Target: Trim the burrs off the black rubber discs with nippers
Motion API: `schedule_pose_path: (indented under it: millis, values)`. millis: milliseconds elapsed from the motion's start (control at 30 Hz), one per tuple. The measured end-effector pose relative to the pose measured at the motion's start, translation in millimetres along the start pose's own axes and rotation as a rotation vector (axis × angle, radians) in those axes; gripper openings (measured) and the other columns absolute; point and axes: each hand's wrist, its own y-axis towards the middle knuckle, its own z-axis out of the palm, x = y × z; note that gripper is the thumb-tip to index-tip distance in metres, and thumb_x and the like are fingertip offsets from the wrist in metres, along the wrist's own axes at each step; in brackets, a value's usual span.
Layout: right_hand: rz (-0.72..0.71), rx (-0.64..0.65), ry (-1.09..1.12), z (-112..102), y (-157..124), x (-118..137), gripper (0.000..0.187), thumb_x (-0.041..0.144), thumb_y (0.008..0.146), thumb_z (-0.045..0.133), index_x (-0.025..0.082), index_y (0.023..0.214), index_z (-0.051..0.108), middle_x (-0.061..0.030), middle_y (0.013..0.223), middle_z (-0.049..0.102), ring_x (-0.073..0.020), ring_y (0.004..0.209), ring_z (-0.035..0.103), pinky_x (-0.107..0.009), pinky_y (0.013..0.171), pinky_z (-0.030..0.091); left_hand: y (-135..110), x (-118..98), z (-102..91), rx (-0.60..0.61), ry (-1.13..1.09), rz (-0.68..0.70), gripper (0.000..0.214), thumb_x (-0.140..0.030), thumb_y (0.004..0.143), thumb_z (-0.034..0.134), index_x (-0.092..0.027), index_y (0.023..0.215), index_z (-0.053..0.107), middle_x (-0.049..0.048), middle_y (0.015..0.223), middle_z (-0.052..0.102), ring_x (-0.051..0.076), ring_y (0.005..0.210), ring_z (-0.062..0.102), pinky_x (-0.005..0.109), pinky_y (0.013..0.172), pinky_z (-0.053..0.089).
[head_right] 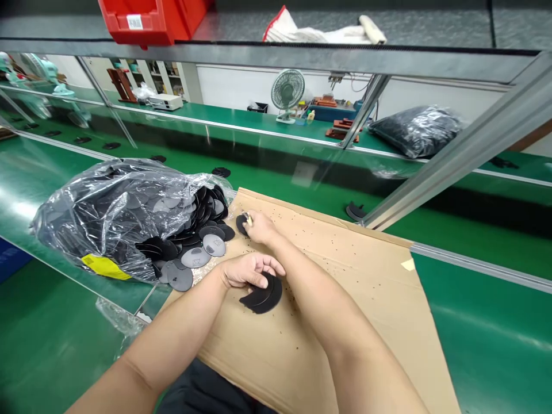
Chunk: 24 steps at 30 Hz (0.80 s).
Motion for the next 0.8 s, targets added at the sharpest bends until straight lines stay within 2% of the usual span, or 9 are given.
schedule_pose_path:
  millis: [100, 200, 333, 433, 500, 567, 667, 800]
  values:
    - [0.223, -0.253, 0.369, -16, -22, -16, 0.02, 0.03, 0.073, 0.06, 0.017, 0.089, 0.058, -0.0005, 0.08, 0.062, -0.0154, 0.071, 0.057, -0.029, 0.072, 0.048, 5, 1, 0.2, -0.145, -0.125, 0.168, 0.056, -0.027, 0.057, 0.086, -0.013, 0.107, 0.063, 0.0084, 0.091, 0.063, 0.013, 0.072, 0.061, 0.019, 0.06, 0.048]
    - [0.332, -0.437, 0.772, -37, -57, -30, 0.034, 0.035, 0.064, 0.064, 0.018, 0.091, 0.053, 0.0018, 0.072, 0.057, -0.0138, 0.059, 0.053, -0.026, 0.055, 0.045, 11, 2, 0.6, -0.326, -0.23, 0.307, 0.053, -0.023, 0.061, 0.084, -0.014, 0.108, 0.063, 0.0084, 0.098, 0.063, 0.014, 0.08, 0.062, 0.023, 0.07, 0.05]
    - [0.332, -0.664, 0.991, -54, -108, -37, 0.056, 0.031, 0.056, 0.068, 0.022, 0.108, 0.049, 0.0022, 0.082, 0.055, -0.0134, 0.064, 0.054, -0.024, 0.051, 0.044, 18, 3, -2.9, -0.484, -0.294, 0.318, 0.045, -0.02, 0.062, 0.082, -0.008, 0.101, 0.063, 0.0111, 0.097, 0.064, 0.017, 0.081, 0.062, 0.026, 0.07, 0.051]
    - [0.308, -0.811, 1.096, -52, -135, -37, 0.05, 0.032, 0.056, 0.07, 0.021, 0.1, 0.05, 0.0008, 0.089, 0.055, -0.0132, 0.07, 0.056, -0.022, 0.052, 0.045, 22, 6, -8.3, -0.665, -0.299, 0.353, 0.039, -0.024, 0.064, 0.081, -0.01, 0.095, 0.063, 0.0072, 0.088, 0.064, 0.013, 0.072, 0.06, 0.022, 0.061, 0.048]
    - [0.316, -0.84, 1.173, -47, -144, -37, 0.046, 0.033, 0.055, 0.073, 0.021, 0.092, 0.048, 0.0018, 0.085, 0.055, -0.0123, 0.067, 0.056, -0.021, 0.05, 0.044, 23, 7, -10.5, -0.745, -0.272, 0.392, 0.038, -0.027, 0.064, 0.081, -0.012, 0.092, 0.061, 0.0022, 0.078, 0.061, 0.007, 0.058, 0.054, 0.017, 0.05, 0.041]
    - [0.311, -0.82, 1.238, -42, -148, -37, 0.044, 0.031, 0.055, 0.075, 0.021, 0.087, 0.046, 0.0044, 0.077, 0.053, -0.0103, 0.059, 0.054, -0.021, 0.05, 0.044, 22, 7, -9.9, -0.771, -0.245, 0.405, 0.037, -0.028, 0.064, 0.082, -0.013, 0.088, 0.058, -0.0005, 0.071, 0.058, 0.005, 0.05, 0.048, 0.015, 0.045, 0.037]
    - [0.292, -0.775, 1.307, -36, -150, -34, 0.045, 0.024, 0.055, 0.076, 0.021, 0.084, 0.043, 0.0082, 0.067, 0.05, -0.0079, 0.051, 0.051, -0.022, 0.052, 0.045, 21, 7, -4.8, -0.771, -0.222, 0.385, 0.035, -0.018, 0.063, 0.08, -0.013, 0.087, 0.055, 0.0027, 0.072, 0.061, 0.01, 0.058, 0.057, 0.019, 0.054, 0.046]
    - [0.268, -0.722, 1.32, -31, -150, -26, 0.048, 0.02, 0.056, 0.075, 0.021, 0.095, 0.047, 0.0051, 0.077, 0.058, -0.0105, 0.058, 0.059, -0.024, 0.057, 0.05, 22, 8, 2.1, -0.797, -0.205, 0.326, 0.031, -0.007, 0.062, 0.073, -0.01, 0.088, 0.055, 0.0089, 0.076, 0.065, 0.019, 0.073, 0.065, 0.029, 0.067, 0.053]
